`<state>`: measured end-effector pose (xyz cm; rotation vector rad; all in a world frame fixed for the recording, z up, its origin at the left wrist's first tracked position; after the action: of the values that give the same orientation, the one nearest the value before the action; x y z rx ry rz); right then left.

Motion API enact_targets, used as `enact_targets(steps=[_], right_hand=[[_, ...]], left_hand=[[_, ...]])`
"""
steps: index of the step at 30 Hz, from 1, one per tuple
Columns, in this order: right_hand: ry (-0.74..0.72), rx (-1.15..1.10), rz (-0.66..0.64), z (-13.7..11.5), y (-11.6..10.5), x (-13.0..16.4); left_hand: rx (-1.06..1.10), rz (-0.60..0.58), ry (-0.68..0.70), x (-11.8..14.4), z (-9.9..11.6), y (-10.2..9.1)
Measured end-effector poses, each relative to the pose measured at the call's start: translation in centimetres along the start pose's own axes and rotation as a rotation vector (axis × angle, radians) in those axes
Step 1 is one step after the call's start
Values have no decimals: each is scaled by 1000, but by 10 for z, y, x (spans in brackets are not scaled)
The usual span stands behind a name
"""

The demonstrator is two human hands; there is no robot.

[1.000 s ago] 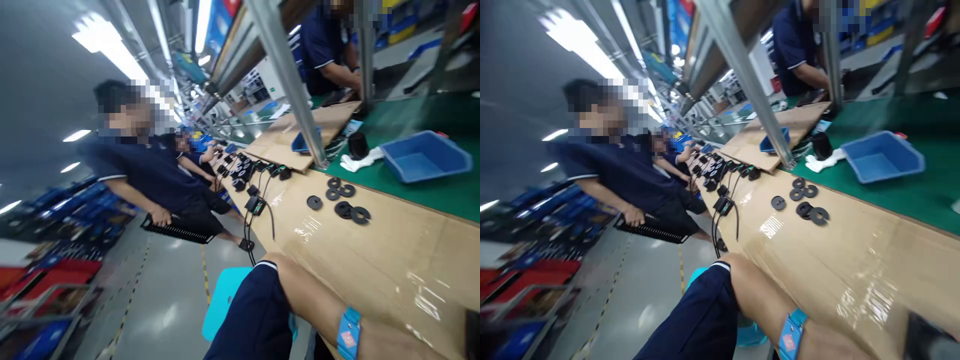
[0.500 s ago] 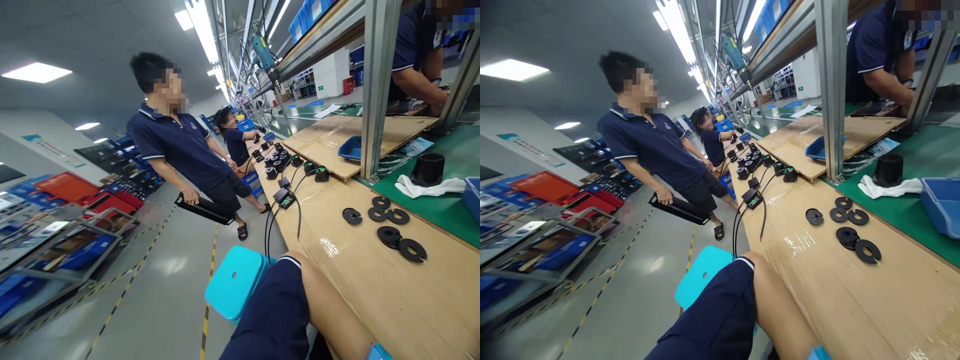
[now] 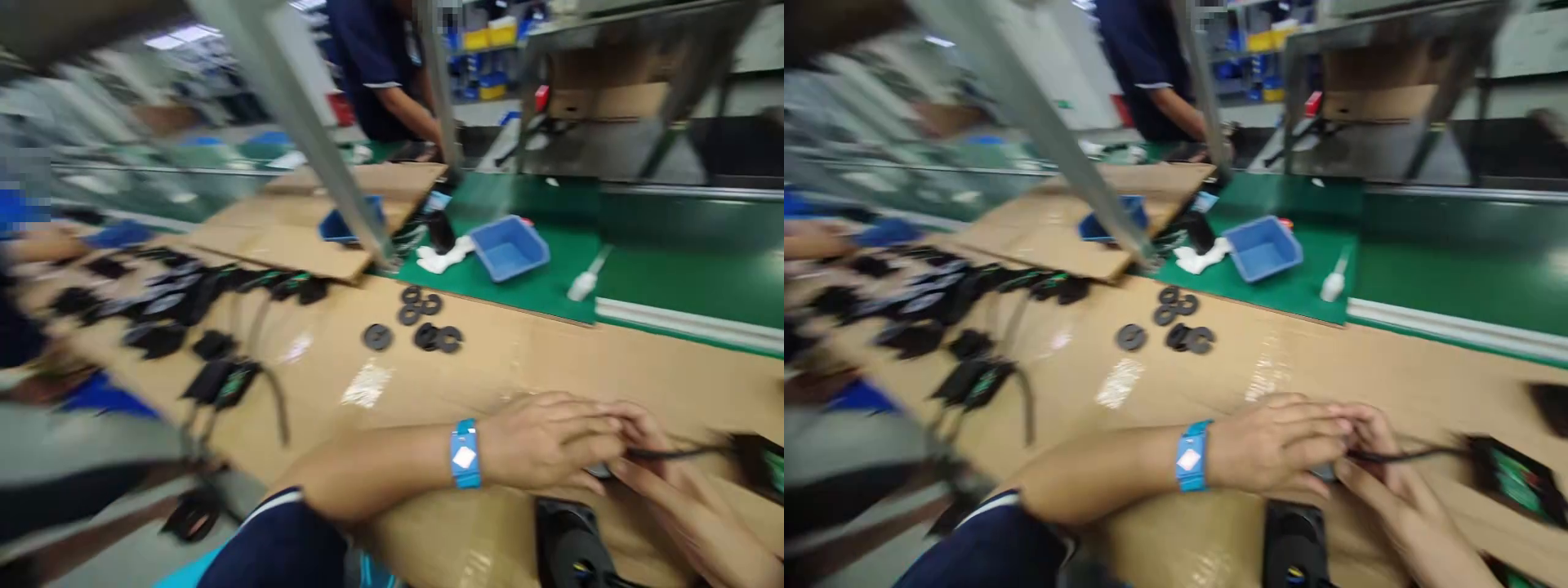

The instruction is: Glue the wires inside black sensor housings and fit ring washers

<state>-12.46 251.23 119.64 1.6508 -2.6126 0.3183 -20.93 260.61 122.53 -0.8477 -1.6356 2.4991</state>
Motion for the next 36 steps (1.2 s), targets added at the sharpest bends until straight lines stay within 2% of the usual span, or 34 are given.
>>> enact_targets(steps=[1, 2, 5, 8, 11, 20, 30, 36], right_hand=[[73, -46, 9, 7, -2, 5], [116, -98, -9, 10, 0, 7], [139, -197, -38, 7, 3, 5], [136, -218, -69, 1, 6, 6], [122, -202, -89, -3, 7, 10], [189, -230, -131, -4, 10, 11], [109, -179, -72, -2, 7, 11], [137, -161, -74, 2, 7, 12]], left_hand=[[15, 119, 0, 5, -3, -4], [34, 189, 18, 10, -3, -6], [22, 261, 89, 21, 3, -12], [-50, 255, 118, 22, 15, -21], [-94, 174, 91, 17, 20, -23], [-16, 128, 80, 18, 17, -21], [60, 184, 49, 19, 8, -22], [-139, 310, 105, 30, 10, -44]])
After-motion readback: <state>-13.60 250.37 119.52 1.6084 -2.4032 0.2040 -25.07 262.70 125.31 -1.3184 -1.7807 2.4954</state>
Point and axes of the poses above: each hand's wrist, its own x-axis away from the middle knuckle, its own y-axis out of the palm, z = x × y, the point moved 7 cm from there along -x, towards the middle knuckle, and after that the axes turned 4 degrees about x, right-handed, at the moved point
